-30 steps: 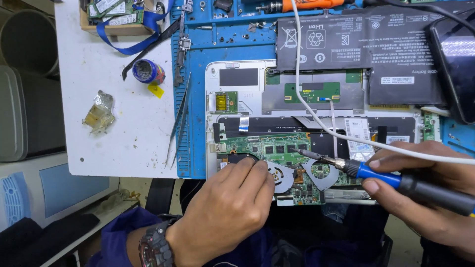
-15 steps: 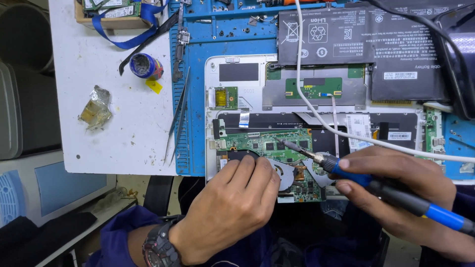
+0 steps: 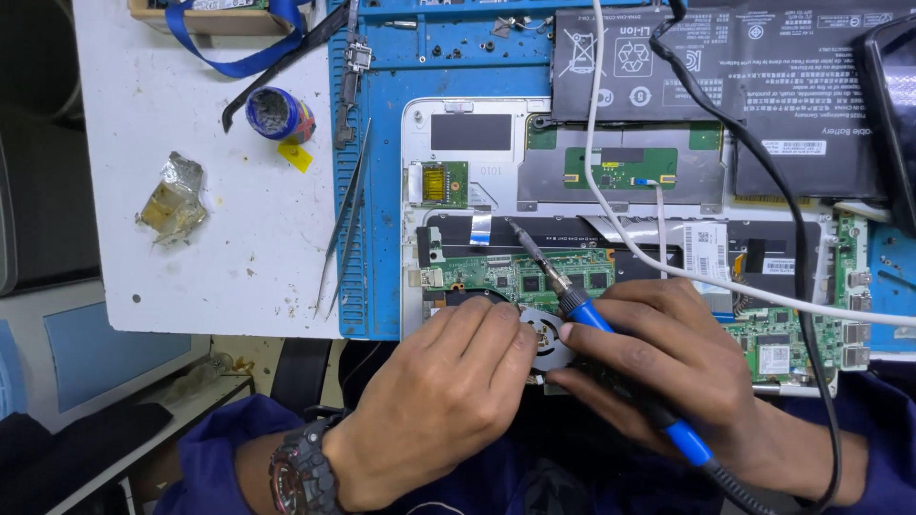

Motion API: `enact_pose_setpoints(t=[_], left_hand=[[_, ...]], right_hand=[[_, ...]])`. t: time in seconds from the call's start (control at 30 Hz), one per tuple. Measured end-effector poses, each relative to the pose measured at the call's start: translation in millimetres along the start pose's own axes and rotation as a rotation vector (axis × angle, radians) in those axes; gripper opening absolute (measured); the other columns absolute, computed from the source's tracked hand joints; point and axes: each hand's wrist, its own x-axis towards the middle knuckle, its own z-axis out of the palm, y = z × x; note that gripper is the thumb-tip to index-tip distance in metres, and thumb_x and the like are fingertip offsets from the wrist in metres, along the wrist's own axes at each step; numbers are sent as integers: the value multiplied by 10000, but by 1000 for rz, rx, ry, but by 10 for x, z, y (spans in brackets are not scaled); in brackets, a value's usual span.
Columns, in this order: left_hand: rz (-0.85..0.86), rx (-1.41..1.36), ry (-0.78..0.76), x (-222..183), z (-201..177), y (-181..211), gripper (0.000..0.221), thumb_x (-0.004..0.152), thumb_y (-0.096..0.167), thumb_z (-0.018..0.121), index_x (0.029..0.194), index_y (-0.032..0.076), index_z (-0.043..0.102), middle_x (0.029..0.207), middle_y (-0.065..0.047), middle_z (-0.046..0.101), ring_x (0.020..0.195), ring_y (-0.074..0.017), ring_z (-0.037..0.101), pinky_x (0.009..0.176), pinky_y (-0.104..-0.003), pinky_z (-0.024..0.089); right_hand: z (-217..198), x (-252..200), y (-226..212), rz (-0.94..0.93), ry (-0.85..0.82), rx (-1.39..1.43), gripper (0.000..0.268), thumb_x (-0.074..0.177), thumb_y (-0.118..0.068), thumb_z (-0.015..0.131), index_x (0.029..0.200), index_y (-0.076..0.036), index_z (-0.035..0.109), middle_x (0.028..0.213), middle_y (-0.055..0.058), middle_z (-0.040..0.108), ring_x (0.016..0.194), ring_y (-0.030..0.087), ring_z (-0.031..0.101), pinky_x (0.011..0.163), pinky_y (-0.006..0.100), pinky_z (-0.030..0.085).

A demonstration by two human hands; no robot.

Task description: Soldering small wires onto a laptop cooling fan assembly using a soldering iron and tweezers.

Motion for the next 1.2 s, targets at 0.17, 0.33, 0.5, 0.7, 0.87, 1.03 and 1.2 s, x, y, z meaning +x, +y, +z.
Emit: enact_pose_setpoints(t=[0.17, 0.33, 0.5, 0.7, 0.87, 1.03, 1.2], left_hand=[[12, -86, 13, -45, -62, -63, 114, 1038, 17, 574, 1047, 9, 687, 1023, -141, 670, 920, -289, 641, 832, -374, 556], [41, -87, 6, -1, -84, -37, 87, 1035, 33, 626, 1016, 21, 710, 982, -131, 681, 939, -287, 673, 796, -364, 562], [103, 114, -44, 88, -121, 41, 137, 1059, 85, 613, 992, 43, 725, 953, -128, 676, 883, -273, 656, 781, -334, 540], [116, 251, -97, 186, -116, 154, 243, 1055, 75, 481, 913, 55, 677, 862, -142, 620, 756, -259, 554, 701, -327, 452], [108, 313, -146, 216, -78, 112, 242, 1095, 121, 498, 879, 145, 603, 809, -45, 530, 698, -199, 504, 654, -309, 405], [70, 238, -177, 161, -42, 56, 234, 1068, 92, 474, 868, 189, 547, 788, 5, 468, 694, -172, 469, 653, -314, 402], [36, 164, -155, 120, -11, 22, 191, 1037, 42, 494, 907, 152, 580, 811, -10, 484, 728, -193, 493, 693, -323, 447]], right_hand=[[-10, 7, 3, 35, 2, 12, 287, 889, -219, 868, 1073, -43, 734, 969, 117, 745, 879, 321, 702, 820, 383, 546], [8, -6, 18, 44, 7, 42, 282, 897, -215, 852, 1075, -33, 730, 955, 117, 732, 861, 326, 687, 823, 380, 563], [-1, 12, 11, 33, 14, 58, 250, 917, -199, 820, 1065, -23, 722, 999, 133, 741, 870, 336, 682, 829, 410, 574], [5, -47, 36, 57, 10, 91, 235, 932, -201, 788, 1093, -44, 721, 1044, 124, 745, 913, 331, 691, 856, 409, 555], [16, -66, 57, 47, 18, 101, 257, 942, -194, 778, 1131, -31, 716, 1082, 136, 743, 936, 341, 690, 876, 419, 559], [14, -39, 45, 38, 41, 78, 258, 930, -183, 814, 1114, -27, 720, 1045, 131, 747, 918, 330, 687, 858, 403, 557], [13, -42, 41, 47, 25, 82, 264, 925, -205, 818, 1102, -37, 721, 1039, 125, 748, 921, 329, 697, 862, 407, 562]])
